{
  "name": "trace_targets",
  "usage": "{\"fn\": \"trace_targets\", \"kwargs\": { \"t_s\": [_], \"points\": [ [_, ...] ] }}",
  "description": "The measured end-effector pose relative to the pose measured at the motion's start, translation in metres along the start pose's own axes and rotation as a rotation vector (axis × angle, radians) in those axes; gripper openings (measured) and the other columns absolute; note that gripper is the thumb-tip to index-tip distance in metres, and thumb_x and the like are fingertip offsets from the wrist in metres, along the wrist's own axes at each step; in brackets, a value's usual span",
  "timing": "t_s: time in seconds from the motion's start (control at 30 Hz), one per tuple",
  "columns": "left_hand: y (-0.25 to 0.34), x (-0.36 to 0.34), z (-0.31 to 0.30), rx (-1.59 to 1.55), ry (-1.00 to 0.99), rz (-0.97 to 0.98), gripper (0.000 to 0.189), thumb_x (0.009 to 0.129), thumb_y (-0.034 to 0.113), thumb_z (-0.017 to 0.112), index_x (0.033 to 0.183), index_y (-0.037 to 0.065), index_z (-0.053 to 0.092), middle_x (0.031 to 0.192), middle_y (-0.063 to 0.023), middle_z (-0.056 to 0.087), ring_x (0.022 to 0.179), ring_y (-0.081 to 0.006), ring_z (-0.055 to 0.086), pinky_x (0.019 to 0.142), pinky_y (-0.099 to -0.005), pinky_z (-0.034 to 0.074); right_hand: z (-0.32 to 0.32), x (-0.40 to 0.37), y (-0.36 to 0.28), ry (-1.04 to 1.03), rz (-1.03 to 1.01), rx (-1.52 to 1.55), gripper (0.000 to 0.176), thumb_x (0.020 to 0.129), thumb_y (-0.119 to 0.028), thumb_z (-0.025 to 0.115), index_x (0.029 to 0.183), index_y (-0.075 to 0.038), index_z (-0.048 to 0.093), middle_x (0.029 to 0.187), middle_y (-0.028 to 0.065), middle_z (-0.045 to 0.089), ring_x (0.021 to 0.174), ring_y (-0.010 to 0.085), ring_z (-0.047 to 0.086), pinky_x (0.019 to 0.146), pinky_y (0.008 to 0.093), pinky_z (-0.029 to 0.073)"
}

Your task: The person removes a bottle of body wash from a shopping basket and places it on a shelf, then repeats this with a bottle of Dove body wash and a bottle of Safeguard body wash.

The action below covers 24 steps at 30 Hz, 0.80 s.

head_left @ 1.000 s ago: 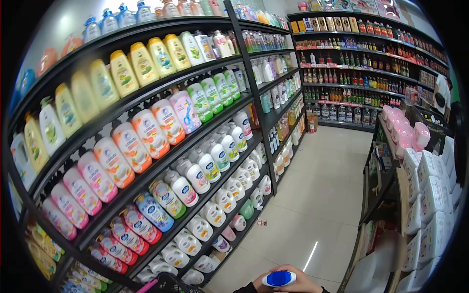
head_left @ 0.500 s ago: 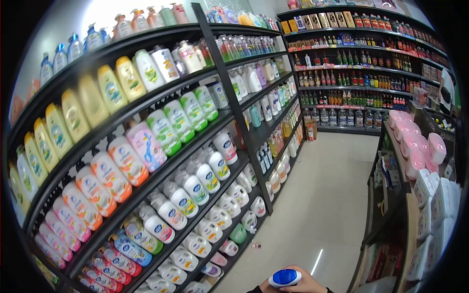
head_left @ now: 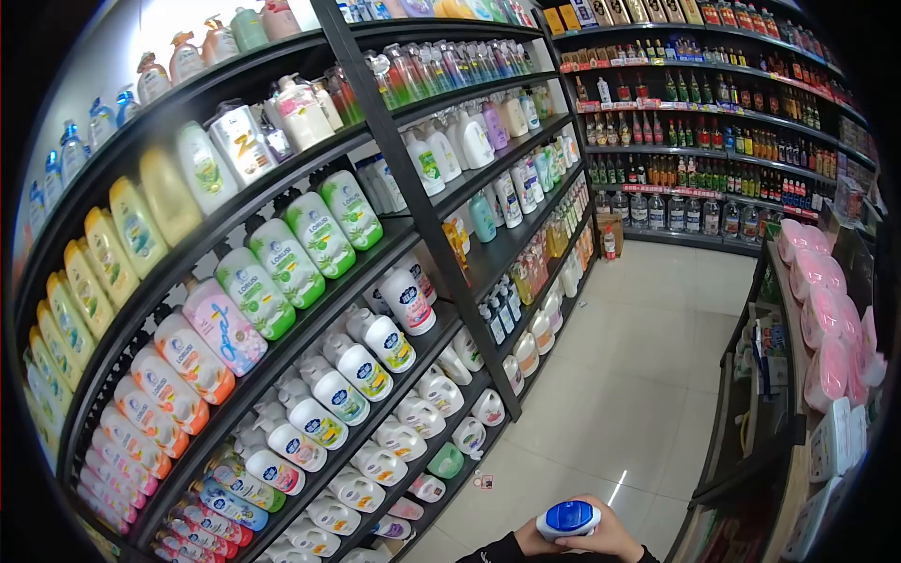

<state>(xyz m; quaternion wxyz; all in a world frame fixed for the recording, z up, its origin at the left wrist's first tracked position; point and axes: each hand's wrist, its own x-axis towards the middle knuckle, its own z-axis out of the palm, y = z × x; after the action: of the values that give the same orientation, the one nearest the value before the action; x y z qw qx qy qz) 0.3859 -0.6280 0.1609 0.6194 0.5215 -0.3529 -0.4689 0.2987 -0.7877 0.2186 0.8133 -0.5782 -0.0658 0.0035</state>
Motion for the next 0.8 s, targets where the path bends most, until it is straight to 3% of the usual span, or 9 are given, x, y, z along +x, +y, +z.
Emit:
{"fn": "trace_targets", "kwargs": {
  "t_s": [0.03,0.3,0.47,0.57,0.63,0.77,0.8],
  "points": [
    [0.004,0.006,-0.011,-0.084,-0.118,0.031,0.057,0.07,0.011,0.07,0.12,0.007,0.044,0.117,-0.0081,0.05,0.109,-0.0179,0.047,0.092,-0.0306,0.037,-0.002,0.006,-0.004,0.004,0.007,0.002,0.06,0.066,-0.003,0.072,0.116,-0.001,0.04,0.107,0.0093,0.052,0.1,0.0165,0.05,0.084,0.0304,0.042],
    [0.008,0.085,-0.075,-0.072,-0.145,0.03,0.059,0.07,0.011,0.07,0.121,0.007,0.042,0.118,-0.0081,0.05,0.11,-0.0176,0.046,0.093,-0.0307,0.037,-0.035,0.09,-0.015,0.138,-0.002,-0.182,0.057,0.065,-0.008,0.074,0.113,-0.001,0.043,0.104,0.0089,0.053,0.096,0.0168,0.053,0.084,0.0301,0.042],
    [0.056,0.112,-0.138,-0.085,-0.098,0.015,0.061,0.07,0.012,0.07,0.123,0.007,0.041,0.119,-0.0081,0.049,0.111,-0.0175,0.046,0.094,-0.0308,0.036,-0.054,0.163,-0.018,0.132,-0.024,-0.142,0.056,0.065,-0.007,0.074,0.113,-0.001,0.044,0.103,0.0088,0.054,0.095,0.017,0.053,0.084,0.0307,0.042],
    [0.078,0.118,-0.165,-0.093,-0.042,-0.037,0.062,0.07,0.012,0.07,0.123,0.007,0.04,0.119,-0.0081,0.049,0.111,-0.0174,0.046,0.094,-0.0308,0.036,-0.059,0.2,-0.014,0.128,0.109,-0.226,0.052,0.064,-0.008,0.076,0.106,-0.002,0.046,0.101,0.0079,0.054,0.099,0.0163,0.051,0.087,0.0283,0.04],
    [0.092,0.125,-0.179,-0.09,-0.001,-0.086,0.062,0.07,0.012,0.07,0.124,0.007,0.04,0.119,-0.0081,0.048,0.111,-0.0173,0.046,0.094,-0.0308,0.036,-0.059,0.222,-0.021,0.101,-0.053,-0.163,0.057,0.064,-0.008,0.075,0.112,-0.001,0.044,0.103,0.0086,0.053,0.094,0.017,0.053,0.084,0.0309,0.042],
    [0.055,0.148,-0.214,0.109,-0.001,-0.044,0.063,0.069,0.014,0.072,0.123,0.005,0.039,0.119,-0.0083,0.049,0.109,-0.0172,0.047,0.094,-0.031,0.036,-0.081,0.255,-0.021,0.083,-0.091,-0.14,0.059,0.062,-0.008,0.076,0.112,-0.001,0.044,0.102,0.0085,0.053,0.094,0.0166,0.052,0.083,0.0303,0.042],
    [0.045,0.153,-0.225,0.108,0.009,-0.051,0.063,0.069,0.014,0.072,0.123,0.005,0.039,0.119,-0.0083,0.049,0.109,-0.0172,0.047,0.094,-0.031,0.036,-0.087,0.262,-0.024,0.064,0.006,-0.129,0.057,0.062,-0.009,0.077,0.108,-0.002,0.045,0.101,0.0081,0.054,0.096,0.0166,0.052,0.084,0.0296,0.041]
  ]
}}
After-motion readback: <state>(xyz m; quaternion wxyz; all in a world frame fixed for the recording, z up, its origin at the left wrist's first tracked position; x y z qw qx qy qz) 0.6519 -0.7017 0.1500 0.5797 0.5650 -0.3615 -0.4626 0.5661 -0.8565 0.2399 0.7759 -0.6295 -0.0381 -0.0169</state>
